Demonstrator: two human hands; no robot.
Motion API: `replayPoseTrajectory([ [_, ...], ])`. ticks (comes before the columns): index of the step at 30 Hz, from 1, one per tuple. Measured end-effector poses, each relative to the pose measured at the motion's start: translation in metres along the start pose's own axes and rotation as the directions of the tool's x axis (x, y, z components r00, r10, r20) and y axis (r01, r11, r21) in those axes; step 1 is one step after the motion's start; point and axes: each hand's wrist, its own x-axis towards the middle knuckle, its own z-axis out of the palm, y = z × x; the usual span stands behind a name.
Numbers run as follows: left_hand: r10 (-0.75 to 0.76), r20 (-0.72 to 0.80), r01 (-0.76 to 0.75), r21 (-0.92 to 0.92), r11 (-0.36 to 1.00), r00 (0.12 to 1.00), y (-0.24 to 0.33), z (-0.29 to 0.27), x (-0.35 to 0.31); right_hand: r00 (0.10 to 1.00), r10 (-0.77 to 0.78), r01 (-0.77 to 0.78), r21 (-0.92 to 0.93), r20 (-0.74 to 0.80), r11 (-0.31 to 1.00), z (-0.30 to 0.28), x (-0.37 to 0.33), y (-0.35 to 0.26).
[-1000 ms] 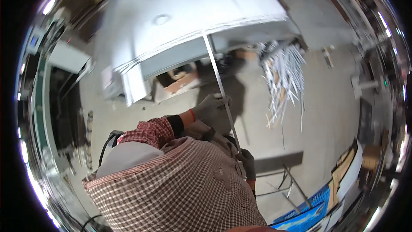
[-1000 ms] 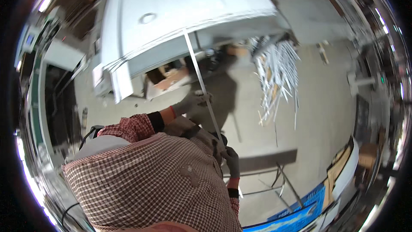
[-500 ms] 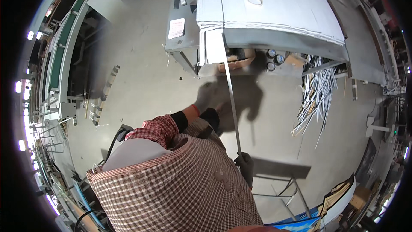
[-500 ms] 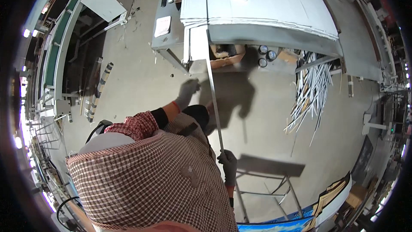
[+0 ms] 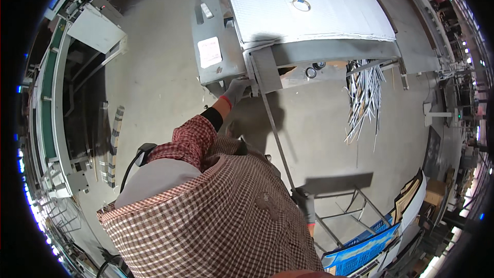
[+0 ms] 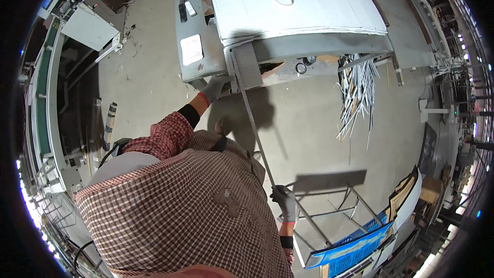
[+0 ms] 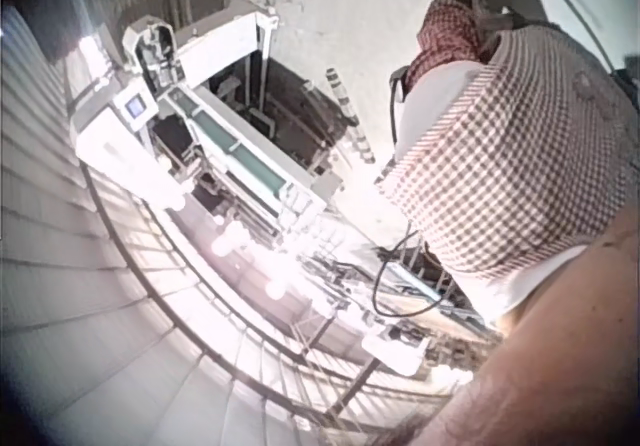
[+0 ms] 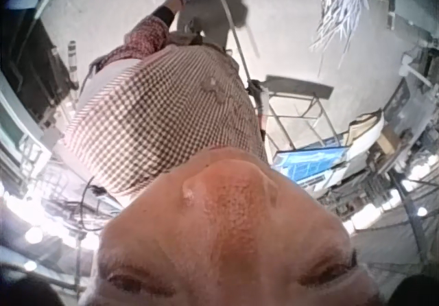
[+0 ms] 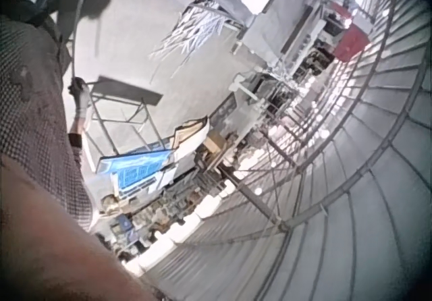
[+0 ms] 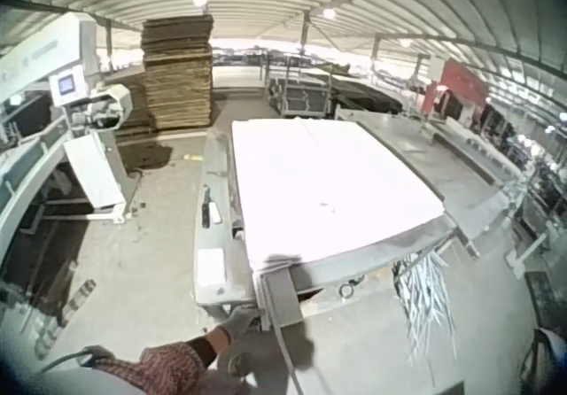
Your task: The person moves stacks of white panels from a conveyor to a table and places pink labels onto them. They then use a utility knife to trim the panels before placing them into a blue metal frame to press the edges.
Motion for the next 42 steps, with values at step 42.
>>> replayPoseTrajectory([
  [42,0.161,0.029,-0.16,-0.03,0.987,0.987,0.131,0.002,0.115,0.845,-0.033,-0.045,0.134,0.534,0.99,0.068,0.144,-0.03],
])
